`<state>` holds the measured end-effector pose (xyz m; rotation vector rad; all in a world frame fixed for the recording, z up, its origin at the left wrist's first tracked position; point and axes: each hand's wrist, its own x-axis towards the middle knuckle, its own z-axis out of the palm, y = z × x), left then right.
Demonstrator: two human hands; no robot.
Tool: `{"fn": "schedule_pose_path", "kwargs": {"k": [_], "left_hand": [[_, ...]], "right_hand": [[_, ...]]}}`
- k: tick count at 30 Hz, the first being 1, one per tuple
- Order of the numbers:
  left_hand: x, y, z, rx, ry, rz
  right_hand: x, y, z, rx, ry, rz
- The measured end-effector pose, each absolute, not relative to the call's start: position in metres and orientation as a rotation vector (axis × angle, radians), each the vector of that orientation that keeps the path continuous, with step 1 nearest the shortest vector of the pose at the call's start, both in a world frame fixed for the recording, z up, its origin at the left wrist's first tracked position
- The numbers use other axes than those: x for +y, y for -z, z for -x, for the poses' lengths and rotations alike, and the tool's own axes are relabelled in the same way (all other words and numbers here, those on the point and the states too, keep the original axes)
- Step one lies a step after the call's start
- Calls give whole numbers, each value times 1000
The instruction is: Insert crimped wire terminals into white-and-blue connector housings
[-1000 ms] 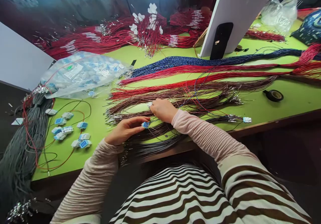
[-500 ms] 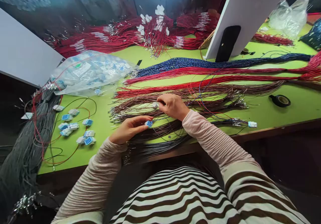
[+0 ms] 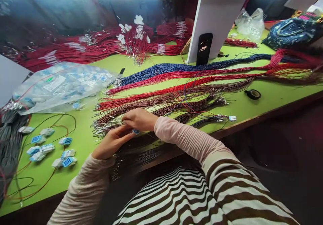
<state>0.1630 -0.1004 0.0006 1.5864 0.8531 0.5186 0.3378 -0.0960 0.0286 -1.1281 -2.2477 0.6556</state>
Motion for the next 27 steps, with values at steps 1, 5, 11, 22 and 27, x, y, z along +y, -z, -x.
{"fn": "schedule_pose_path", "kwargs": {"k": [1, 5, 11, 22, 27], "left_hand": [[-101, -1, -163, 854, -521, -1577], [-107, -8, -167, 842, -509, -1487], [-113, -14, -175, 818, -679, -1184], [-111, -12, -178, 811, -769, -1003], [-111, -16, -180, 811, -762, -948]], "right_hand": [[-97, -28, -340, -2176, -701, 1100], [-107, -28, -356, -1843, -864, 1050], [-118, -31, -383, -1669, -884, 1080], [-120, -24, -385, -1740, -832, 1070], [-121, -25, -385, -1789, -758, 1014]]}}
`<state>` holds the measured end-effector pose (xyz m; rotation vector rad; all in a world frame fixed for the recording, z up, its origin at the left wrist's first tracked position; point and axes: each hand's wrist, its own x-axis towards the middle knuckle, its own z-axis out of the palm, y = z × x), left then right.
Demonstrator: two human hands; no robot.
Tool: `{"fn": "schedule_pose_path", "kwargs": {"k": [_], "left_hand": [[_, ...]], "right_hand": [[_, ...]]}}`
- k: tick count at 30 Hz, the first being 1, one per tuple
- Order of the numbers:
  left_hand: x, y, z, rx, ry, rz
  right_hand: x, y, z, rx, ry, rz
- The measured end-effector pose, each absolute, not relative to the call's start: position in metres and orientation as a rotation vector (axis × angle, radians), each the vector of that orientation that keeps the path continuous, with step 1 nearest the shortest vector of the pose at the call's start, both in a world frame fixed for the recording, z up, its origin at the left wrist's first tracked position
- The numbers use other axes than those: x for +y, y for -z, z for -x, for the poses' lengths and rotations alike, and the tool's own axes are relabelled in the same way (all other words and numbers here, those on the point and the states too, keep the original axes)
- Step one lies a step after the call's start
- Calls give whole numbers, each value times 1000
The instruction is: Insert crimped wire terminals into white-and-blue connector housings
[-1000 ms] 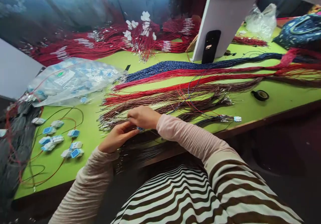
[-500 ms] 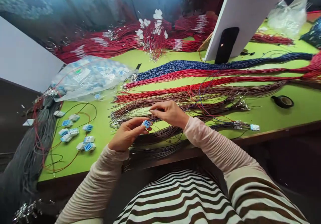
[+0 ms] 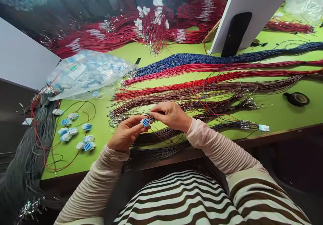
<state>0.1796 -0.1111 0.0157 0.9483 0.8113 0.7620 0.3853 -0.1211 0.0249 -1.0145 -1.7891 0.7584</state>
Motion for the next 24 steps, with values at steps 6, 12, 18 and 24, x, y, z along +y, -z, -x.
{"fn": "schedule_pose_path", "kwargs": {"k": [6, 12, 18, 24], "left_hand": [[-110, -15, -179, 814, -732, -921], [-110, -15, -179, 841, -717, -913], [-110, -15, -181, 838, -728, -922], [-111, -15, -181, 837, -738, -940]], "right_hand": [[-122, -27, -386, -1808, -771, 929], [-127, -26, -384, -1918, -617, 924], [-130, -23, -382, -2010, -444, 927], [-131, -22, -381, -2039, -359, 916]]}}
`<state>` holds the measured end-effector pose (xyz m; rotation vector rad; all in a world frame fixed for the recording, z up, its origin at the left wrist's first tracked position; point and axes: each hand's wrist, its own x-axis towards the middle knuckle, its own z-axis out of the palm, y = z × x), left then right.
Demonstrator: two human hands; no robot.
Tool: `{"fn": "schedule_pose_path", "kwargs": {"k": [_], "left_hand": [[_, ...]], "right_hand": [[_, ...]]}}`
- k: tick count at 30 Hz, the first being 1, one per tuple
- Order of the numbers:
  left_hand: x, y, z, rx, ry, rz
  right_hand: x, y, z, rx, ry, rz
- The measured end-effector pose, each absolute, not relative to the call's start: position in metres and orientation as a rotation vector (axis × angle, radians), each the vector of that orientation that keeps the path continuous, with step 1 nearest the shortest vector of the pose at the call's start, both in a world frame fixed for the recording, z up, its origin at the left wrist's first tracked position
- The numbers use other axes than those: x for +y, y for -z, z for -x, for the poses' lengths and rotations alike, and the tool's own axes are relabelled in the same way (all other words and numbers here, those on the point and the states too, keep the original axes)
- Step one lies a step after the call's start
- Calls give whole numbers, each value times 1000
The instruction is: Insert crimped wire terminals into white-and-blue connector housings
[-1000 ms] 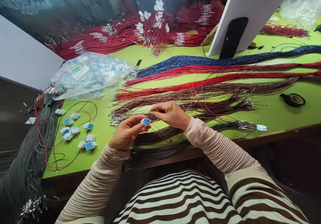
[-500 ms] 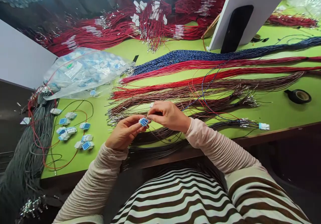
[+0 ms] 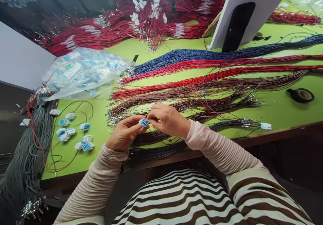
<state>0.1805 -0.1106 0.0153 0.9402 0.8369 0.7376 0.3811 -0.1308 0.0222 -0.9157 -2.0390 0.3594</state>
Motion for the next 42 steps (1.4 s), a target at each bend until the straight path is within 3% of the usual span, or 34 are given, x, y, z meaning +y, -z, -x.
{"fn": "schedule_pose_path", "kwargs": {"k": [33, 42], "left_hand": [[-111, -15, -180, 878, -751, -989], [-113, -14, -182, 912, -804, -1045]], "right_hand": [[-137, -25, -379, -2147, -205, 897], [-139, -20, -376, -2070, -199, 1073]]}}
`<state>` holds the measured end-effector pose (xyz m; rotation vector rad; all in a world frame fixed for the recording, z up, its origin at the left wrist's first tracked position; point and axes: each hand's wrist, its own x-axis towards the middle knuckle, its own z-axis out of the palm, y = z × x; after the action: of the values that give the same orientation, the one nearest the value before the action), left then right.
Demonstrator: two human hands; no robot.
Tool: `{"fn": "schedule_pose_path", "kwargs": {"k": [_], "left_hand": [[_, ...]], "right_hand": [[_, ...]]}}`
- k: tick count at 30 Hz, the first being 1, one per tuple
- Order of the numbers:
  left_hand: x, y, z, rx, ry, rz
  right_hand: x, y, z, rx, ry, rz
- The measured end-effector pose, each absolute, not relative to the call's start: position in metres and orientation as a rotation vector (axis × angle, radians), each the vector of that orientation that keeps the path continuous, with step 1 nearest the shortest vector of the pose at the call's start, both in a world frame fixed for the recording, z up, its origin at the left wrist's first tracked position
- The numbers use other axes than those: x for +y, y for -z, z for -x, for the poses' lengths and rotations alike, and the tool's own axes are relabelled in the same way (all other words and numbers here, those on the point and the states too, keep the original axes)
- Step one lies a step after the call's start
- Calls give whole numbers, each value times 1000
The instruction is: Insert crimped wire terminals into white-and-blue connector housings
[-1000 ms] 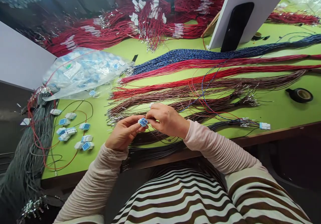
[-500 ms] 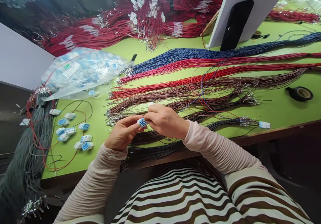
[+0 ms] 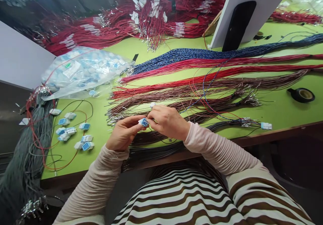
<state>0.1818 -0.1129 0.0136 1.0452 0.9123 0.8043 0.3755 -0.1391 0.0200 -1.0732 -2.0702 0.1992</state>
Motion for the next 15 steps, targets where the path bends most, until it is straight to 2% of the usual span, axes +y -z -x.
{"fn": "schedule_pose_path", "kwargs": {"k": [15], "left_hand": [[-115, -12, -184, 965, -796, -1073]], "right_hand": [[-140, -17, -371, -2148, -136, 982]]}}
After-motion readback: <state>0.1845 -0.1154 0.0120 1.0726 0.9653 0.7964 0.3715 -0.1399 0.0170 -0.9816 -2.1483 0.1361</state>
